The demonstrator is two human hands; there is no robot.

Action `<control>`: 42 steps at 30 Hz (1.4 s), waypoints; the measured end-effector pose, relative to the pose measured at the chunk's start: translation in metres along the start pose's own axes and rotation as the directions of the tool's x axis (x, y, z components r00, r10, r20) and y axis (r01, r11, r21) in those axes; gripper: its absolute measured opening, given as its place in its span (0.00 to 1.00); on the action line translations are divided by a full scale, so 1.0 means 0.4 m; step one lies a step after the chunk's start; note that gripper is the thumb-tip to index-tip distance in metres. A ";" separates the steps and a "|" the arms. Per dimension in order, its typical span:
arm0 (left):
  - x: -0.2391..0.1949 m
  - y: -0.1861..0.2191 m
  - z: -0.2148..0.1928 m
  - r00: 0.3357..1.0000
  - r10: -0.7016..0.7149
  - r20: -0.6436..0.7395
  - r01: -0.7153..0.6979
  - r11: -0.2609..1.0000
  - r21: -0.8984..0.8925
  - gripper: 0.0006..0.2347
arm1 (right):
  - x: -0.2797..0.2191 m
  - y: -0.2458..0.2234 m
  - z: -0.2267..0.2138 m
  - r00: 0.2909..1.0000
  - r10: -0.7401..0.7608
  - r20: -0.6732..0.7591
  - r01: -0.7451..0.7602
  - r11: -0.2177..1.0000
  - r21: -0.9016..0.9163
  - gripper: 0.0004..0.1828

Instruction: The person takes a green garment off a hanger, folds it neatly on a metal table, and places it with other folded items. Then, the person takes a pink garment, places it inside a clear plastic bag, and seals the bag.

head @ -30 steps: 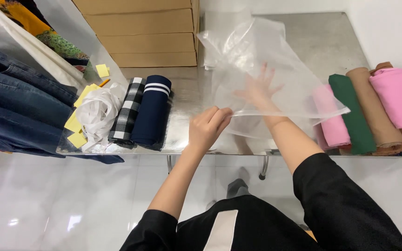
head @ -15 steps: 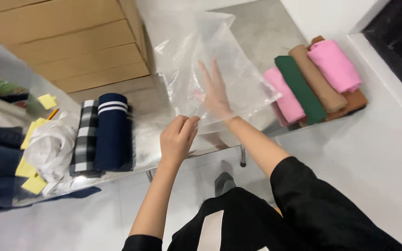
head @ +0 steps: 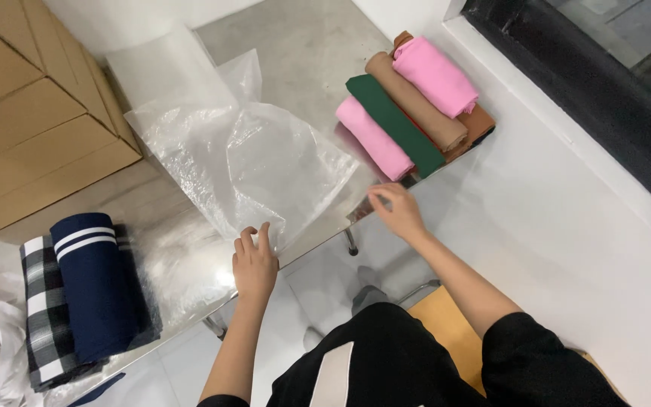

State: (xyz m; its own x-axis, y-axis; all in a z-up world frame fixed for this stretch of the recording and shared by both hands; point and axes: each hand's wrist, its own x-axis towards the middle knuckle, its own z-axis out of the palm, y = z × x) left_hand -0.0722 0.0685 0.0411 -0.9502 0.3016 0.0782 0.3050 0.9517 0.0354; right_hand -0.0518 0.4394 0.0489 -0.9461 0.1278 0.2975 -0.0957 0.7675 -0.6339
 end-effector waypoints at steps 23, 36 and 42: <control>0.125 0.197 0.047 0.937 -0.349 -0.021 0.264 0.747 -0.610 0.20 | 0.646 0.161 -0.487 0.834 0.449 0.321 -0.417 0.893 -0.168 0.62; 0.082 0.135 -0.050 0.834 -0.549 -0.049 0.246 0.449 -0.859 0.09 | 0.690 -0.011 -0.468 0.711 0.378 0.593 -0.645 0.687 0.335 0.34; 0.096 0.107 -0.133 0.897 -0.413 -0.156 0.128 0.582 -0.803 0.08 | 0.544 -0.219 -0.353 0.668 0.462 0.583 -0.653 0.740 0.162 0.32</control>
State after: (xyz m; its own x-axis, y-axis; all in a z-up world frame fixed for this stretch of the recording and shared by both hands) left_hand -0.0924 0.1180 0.0986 -0.9686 -0.1317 0.2110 0.1068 0.5461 0.8309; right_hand -0.2058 0.4886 0.2700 -0.8567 0.0736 -0.5106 0.4971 0.3826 -0.7788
